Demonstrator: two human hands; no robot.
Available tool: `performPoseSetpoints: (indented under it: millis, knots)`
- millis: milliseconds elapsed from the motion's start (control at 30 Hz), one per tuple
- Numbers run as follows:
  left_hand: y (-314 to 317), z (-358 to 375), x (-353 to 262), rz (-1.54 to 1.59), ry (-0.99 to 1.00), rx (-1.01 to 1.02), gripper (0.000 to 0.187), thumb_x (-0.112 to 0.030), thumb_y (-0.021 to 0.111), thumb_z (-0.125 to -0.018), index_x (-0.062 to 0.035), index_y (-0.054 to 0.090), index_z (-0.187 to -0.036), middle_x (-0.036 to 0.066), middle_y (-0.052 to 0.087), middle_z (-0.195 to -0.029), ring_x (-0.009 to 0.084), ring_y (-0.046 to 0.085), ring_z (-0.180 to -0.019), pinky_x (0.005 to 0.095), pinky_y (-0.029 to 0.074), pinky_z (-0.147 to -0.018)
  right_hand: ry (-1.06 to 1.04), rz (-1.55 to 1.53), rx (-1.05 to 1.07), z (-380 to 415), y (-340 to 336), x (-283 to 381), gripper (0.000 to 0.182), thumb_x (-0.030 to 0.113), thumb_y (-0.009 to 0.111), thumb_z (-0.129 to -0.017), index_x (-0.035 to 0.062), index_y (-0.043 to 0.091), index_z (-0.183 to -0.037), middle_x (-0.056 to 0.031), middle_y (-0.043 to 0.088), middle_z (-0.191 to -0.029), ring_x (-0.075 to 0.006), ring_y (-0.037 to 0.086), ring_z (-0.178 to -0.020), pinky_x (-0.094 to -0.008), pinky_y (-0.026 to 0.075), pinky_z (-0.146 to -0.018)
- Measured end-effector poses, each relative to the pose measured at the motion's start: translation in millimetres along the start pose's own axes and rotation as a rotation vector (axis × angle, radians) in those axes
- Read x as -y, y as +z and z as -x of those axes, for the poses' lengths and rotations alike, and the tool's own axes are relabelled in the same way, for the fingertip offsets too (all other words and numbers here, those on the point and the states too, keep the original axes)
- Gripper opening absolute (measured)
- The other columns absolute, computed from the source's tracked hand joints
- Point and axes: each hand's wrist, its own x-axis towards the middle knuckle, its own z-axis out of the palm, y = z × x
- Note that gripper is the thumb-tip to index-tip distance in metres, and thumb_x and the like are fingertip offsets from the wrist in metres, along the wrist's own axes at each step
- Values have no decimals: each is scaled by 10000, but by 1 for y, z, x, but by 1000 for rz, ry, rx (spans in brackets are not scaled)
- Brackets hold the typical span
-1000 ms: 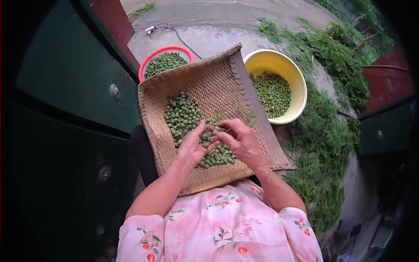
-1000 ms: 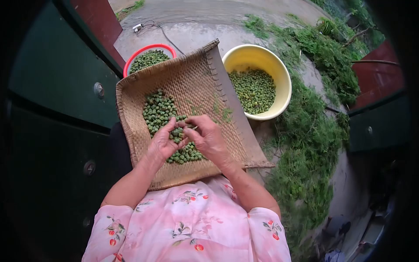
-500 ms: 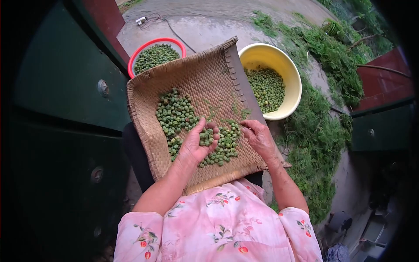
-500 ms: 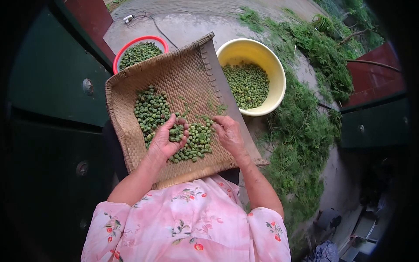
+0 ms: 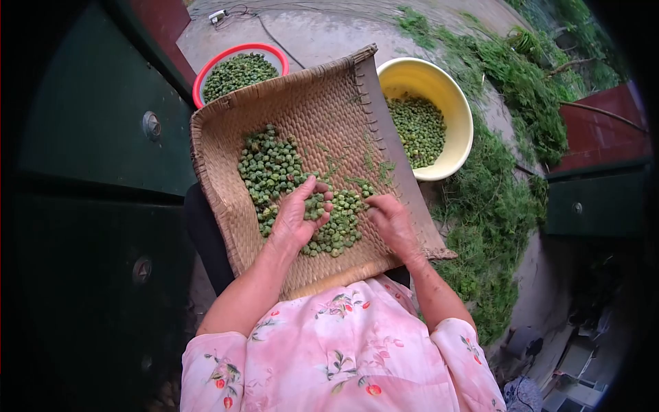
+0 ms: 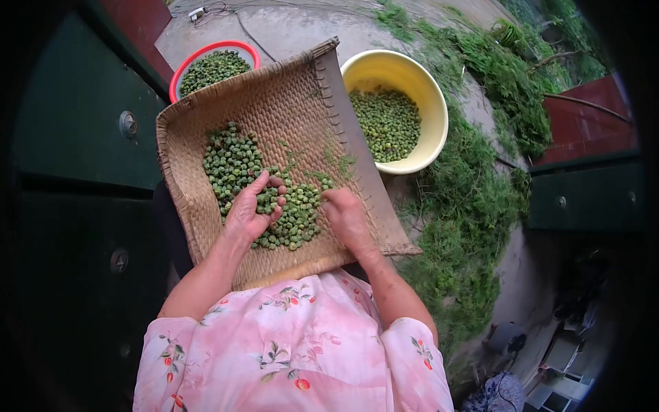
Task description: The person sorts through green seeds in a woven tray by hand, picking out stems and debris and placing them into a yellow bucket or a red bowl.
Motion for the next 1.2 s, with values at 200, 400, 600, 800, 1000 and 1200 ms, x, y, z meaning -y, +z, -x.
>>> performPoseSetpoints:
  millis: [200,400,600,800,1000,1200]
  knots:
    - [0,-2,1,-39,3,18,259,-348,599,-885,-93,597,-839,31,602,-765,135,583,-647,230,488,-473,89,217,-83,-24,-10,-21,153,81,617,-780,41,632,-927,-172,613,-895,-351,593,-851,-423,470,-743]
    - [1,1,5,-123,-2,5,265,-359,579,-896,-100,596,-844,35,617,-788,139,588,-656,257,501,-514,87,434,-114,-31,7,-29,128,109,634,-760,33,642,-863,-179,623,-856,-358,602,-821,-424,472,-735]
    - [2,-2,14,-138,-27,70,333,-411,542,-908,-81,581,-910,57,612,-833,164,597,-697,311,524,-580,118,445,-91,-31,6,-23,128,109,641,-754,22,647,-849,-176,630,-837,-341,612,-811,-411,480,-732]
    - [-2,-4,15,-137,-55,100,385,-464,553,-887,-81,578,-910,60,597,-864,174,594,-730,344,535,-631,246,89,-168,-29,-1,-18,106,67,617,-755,7,636,-840,-193,633,-813,-348,620,-776,-413,485,-713]
    - [-3,-7,17,-189,-52,90,345,-427,577,-884,-82,575,-888,53,598,-841,158,591,-703,327,528,-606,81,139,-234,-27,0,-32,139,38,619,-749,12,627,-885,-177,621,-812,-325,620,-766,-397,483,-697]
    - [1,-3,15,-199,-34,75,290,-377,579,-895,-88,569,-876,44,601,-811,139,586,-678,290,510,-568,-38,262,-13,-30,3,-14,314,36,676,-714,49,602,-1019,-141,547,-920,-294,583,-825,-360,474,-710]
